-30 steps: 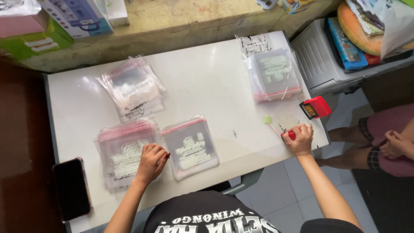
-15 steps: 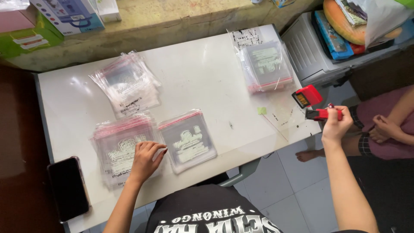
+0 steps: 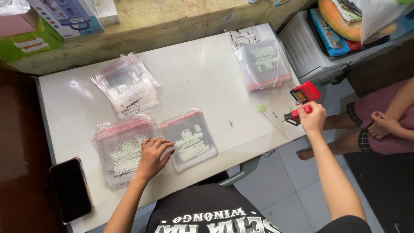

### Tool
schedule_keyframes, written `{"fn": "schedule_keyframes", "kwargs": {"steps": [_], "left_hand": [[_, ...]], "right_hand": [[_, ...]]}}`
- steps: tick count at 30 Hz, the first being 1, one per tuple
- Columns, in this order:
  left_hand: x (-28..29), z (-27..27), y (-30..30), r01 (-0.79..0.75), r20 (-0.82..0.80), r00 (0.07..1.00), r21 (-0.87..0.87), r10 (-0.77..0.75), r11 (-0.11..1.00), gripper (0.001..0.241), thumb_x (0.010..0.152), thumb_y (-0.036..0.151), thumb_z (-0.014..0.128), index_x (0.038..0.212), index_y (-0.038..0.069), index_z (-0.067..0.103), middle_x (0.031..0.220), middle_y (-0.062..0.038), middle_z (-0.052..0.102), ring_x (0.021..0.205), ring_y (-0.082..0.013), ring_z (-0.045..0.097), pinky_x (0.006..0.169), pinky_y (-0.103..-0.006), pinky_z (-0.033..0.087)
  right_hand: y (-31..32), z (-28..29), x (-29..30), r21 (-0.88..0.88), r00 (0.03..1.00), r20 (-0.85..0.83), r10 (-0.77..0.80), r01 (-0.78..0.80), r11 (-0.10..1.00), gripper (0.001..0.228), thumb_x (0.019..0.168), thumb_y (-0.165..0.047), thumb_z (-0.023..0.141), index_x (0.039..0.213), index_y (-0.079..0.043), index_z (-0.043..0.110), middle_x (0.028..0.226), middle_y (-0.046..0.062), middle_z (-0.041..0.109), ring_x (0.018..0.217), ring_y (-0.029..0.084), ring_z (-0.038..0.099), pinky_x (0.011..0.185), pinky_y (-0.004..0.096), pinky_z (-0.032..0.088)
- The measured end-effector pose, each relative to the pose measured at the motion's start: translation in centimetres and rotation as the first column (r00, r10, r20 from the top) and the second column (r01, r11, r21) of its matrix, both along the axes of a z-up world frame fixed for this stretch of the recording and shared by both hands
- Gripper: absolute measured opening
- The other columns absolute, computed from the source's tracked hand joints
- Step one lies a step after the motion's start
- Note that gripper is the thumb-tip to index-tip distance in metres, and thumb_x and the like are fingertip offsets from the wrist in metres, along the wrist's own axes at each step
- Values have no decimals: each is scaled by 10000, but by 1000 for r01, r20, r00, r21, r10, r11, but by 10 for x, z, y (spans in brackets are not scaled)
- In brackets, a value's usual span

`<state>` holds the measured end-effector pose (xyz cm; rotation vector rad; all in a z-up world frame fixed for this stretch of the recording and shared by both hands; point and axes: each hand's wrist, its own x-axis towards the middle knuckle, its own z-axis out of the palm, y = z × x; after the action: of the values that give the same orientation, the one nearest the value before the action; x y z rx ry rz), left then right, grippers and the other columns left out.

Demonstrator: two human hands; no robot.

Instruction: Manually stamping logos or information onto clear plastic packaging bags.

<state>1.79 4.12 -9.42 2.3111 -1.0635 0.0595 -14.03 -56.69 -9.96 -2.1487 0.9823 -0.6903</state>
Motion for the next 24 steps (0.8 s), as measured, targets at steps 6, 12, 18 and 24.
{"fn": "schedule_keyframes", "kwargs": {"steps": [6,12,18,24], "left_hand": [[-5,-6,0,-12,13,1000,-25,13,1000,230,853,218,750,1078,172,730,1090,-21,689,1153,-218,600,1055,-482,343],[-4,4,6,-37,-19,999,-82,36,996,239,846,174,751,1083,169,730,1081,-15,685,1144,-215,604,1058,-491,349],[-1,0,5,-43,-39,998,-109,39,993,252,837,144,744,1088,162,727,1093,-12,689,1147,-220,605,1061,-496,346],[-4,-6,6,-57,-40,998,-103,53,993,234,850,148,748,1082,165,725,1100,-19,687,1147,-221,605,1062,-484,337]], "right_hand": [[-26,-38,26,-381,912,-411,0,-171,909,550,887,-571,799,1041,-55,685,1061,244,602,1047,443,555,962,529,460],[-25,4,32,-176,693,-704,155,-381,908,715,784,-581,789,1248,-68,609,1247,286,575,1139,473,571,969,541,481],[2,60,25,-49,541,-838,71,-204,978,647,838,-475,757,1347,-115,584,1181,230,718,1071,387,698,933,508,543],[1,38,-6,110,701,-712,37,59,992,724,835,-374,758,1445,-91,488,1010,281,743,635,342,747,615,431,600]]}}
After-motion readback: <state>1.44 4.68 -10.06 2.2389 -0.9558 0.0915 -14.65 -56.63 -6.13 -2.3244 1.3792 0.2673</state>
